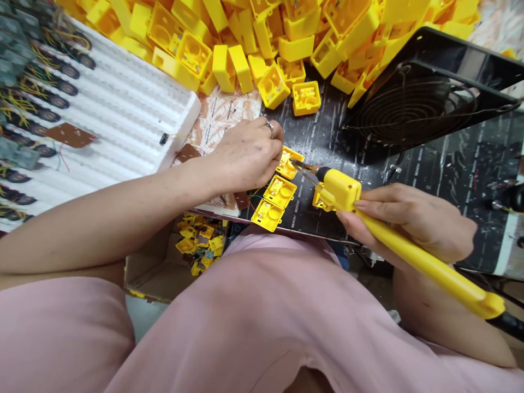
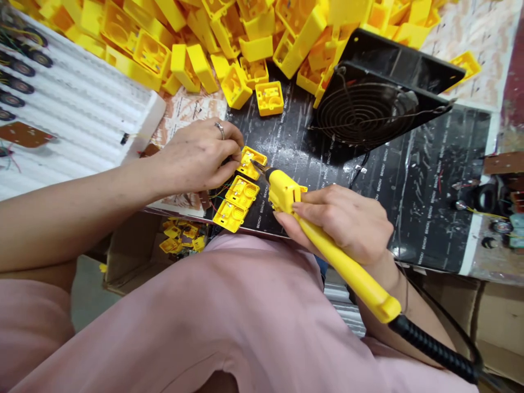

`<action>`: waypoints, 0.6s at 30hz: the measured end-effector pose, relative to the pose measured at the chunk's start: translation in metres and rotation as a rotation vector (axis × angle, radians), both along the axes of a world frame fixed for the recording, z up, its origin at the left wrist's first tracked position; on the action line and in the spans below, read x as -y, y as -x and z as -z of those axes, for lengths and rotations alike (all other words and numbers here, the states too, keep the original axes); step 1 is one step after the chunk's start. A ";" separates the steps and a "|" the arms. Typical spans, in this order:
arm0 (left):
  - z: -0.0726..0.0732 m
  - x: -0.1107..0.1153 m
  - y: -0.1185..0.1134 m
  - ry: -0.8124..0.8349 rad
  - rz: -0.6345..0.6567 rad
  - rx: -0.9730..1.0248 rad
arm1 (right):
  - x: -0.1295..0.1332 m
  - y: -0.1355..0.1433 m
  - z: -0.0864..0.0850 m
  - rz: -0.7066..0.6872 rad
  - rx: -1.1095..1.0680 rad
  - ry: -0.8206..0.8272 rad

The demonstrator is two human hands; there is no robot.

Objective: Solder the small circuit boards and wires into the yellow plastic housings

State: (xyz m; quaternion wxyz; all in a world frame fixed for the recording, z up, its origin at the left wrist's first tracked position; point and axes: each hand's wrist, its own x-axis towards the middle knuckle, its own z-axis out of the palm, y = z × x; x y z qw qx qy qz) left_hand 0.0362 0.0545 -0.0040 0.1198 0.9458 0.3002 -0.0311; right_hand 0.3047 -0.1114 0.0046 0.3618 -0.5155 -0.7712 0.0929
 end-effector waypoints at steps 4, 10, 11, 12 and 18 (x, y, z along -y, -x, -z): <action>0.000 0.000 0.001 -0.040 0.012 -0.002 | -0.005 0.001 0.009 -0.036 -0.057 -0.094; -0.001 0.000 0.000 -0.046 0.006 -0.033 | -0.012 0.008 0.015 -0.059 -0.058 -0.242; -0.002 0.000 -0.001 -0.038 -0.001 -0.041 | -0.014 0.009 0.015 -0.070 -0.038 -0.244; -0.003 0.001 -0.001 -0.028 -0.009 -0.049 | -0.015 0.011 0.015 -0.076 -0.019 -0.249; -0.009 0.004 -0.004 -0.023 -0.050 -0.095 | -0.021 0.013 0.014 -0.155 -0.012 -0.255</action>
